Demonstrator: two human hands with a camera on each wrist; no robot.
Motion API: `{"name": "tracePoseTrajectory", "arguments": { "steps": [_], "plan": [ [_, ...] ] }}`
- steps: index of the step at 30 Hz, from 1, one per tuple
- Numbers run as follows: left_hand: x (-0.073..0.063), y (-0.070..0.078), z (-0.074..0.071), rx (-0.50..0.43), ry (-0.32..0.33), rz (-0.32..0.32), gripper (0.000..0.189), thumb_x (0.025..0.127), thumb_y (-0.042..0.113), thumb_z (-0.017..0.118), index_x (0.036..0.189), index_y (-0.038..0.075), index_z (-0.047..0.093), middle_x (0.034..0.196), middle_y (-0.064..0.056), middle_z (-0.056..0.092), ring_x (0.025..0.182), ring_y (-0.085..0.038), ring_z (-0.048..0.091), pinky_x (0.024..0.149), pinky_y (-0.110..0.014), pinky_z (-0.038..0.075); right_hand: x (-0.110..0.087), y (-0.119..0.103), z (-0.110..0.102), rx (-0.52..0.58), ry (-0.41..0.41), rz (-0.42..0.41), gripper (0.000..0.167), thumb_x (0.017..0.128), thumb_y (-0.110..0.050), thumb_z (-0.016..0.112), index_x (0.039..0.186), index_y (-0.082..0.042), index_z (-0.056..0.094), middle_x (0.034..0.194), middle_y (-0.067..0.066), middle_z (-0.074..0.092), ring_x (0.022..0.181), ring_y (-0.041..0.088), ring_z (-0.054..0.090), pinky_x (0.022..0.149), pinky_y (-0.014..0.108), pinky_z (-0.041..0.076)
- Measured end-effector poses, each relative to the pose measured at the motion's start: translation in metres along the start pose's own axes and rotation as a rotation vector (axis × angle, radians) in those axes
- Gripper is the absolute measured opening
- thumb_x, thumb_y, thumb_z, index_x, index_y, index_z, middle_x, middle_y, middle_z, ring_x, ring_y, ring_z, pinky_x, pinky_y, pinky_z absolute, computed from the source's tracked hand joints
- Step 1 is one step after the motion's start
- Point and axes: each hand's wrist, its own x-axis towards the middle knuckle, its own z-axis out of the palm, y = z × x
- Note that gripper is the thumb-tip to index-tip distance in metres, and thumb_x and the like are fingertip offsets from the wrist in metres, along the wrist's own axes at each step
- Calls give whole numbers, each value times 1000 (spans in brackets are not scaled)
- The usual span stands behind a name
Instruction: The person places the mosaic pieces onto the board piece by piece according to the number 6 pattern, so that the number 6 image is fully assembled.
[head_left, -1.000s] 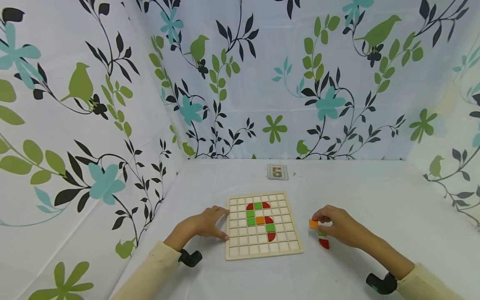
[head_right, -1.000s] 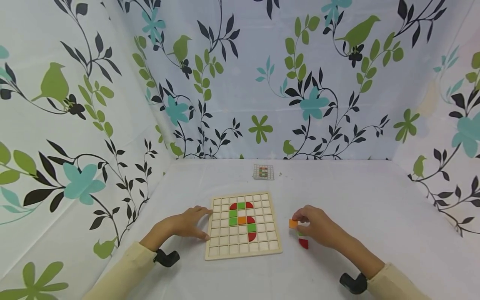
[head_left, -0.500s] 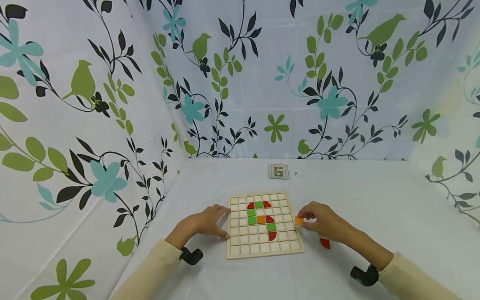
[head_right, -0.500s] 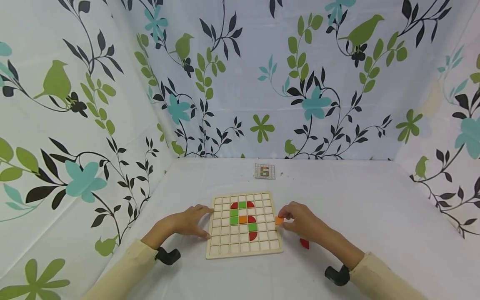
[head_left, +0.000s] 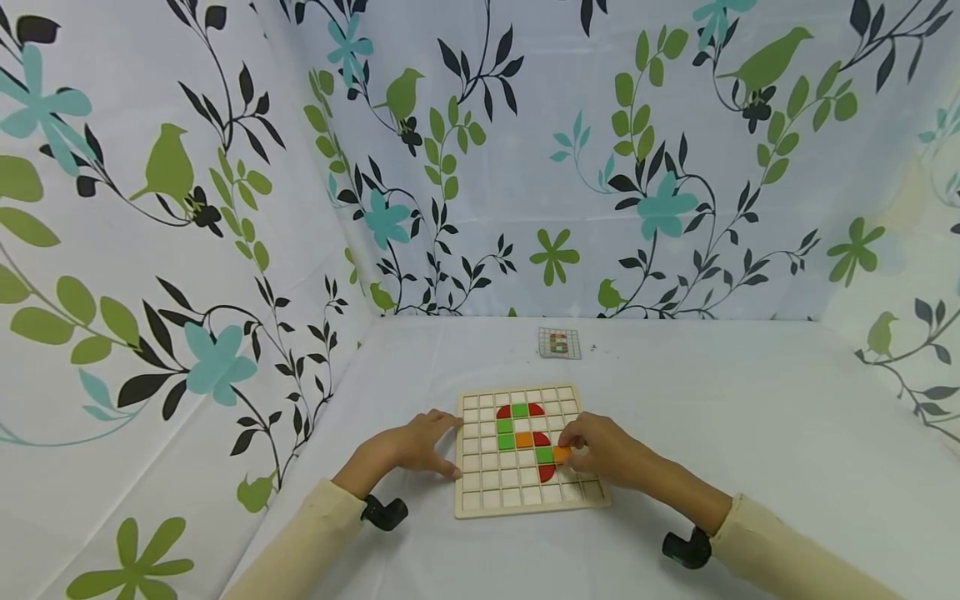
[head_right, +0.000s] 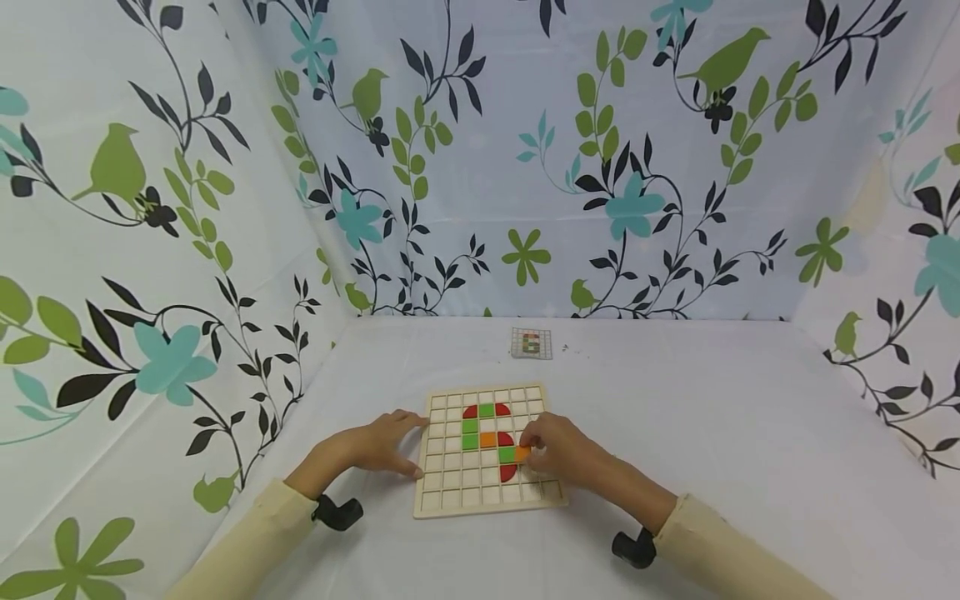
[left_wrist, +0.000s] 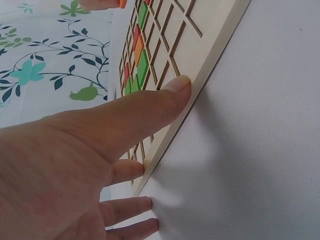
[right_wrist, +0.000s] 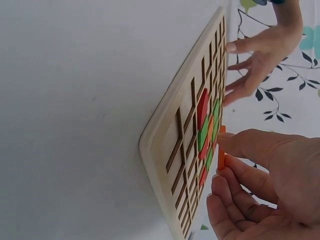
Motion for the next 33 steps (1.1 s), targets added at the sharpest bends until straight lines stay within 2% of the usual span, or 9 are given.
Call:
{"name": "tracePoseTrajectory", "arguments": {
  "steps": [7, 13, 18, 23, 33],
  "plan": [
    [0, -1, -1, 1, 5, 20, 92, 85, 45, 89, 160, 14, 44, 165, -14, 39, 154, -38, 34, 119, -62, 39, 7, -10, 11, 11, -10, -110, 15, 91, -7, 79, 105, -8, 75, 99, -1, 65, 93, 17, 59, 83, 29, 56],
    [2, -5, 2, 7, 10, 23, 92, 85, 46, 88, 160, 16, 44, 165, -13, 39, 154, -37, 35, 119, -61, 39, 15, -19, 23, 34, -46, -117, 13, 90, -7, 83, 99, -6, 75, 99, 1, 66, 93, 16, 62, 84, 33, 58],
    [3, -5, 2, 3, 11, 24, 92, 85, 46, 89, 160, 16, 45, 164, -13, 40, 154, -37, 35, 119, -62, 39, 20, -25, 29, -63, -53, -134, 13, 89, -8, 85, 98, -5, 75, 96, 1, 65, 89, 13, 57, 81, 31, 58],
    [3, -5, 2, -4, 13, 28, 93, 84, 46, 89, 160, 15, 45, 164, -13, 40, 154, -37, 35, 119, -62, 40, 20, -29, 29, -116, -78, -112, 14, 90, -9, 84, 100, -7, 75, 99, 0, 64, 89, 13, 53, 82, 33, 56],
    [2, -4, 3, 1, 12, 29, 92, 85, 46, 89, 160, 15, 45, 164, -13, 40, 153, -36, 36, 118, -61, 41, 20, -33, 29, -121, -113, -154, 14, 89, -6, 84, 100, -6, 76, 94, -1, 64, 84, 12, 54, 75, 24, 55]
  ]
}}
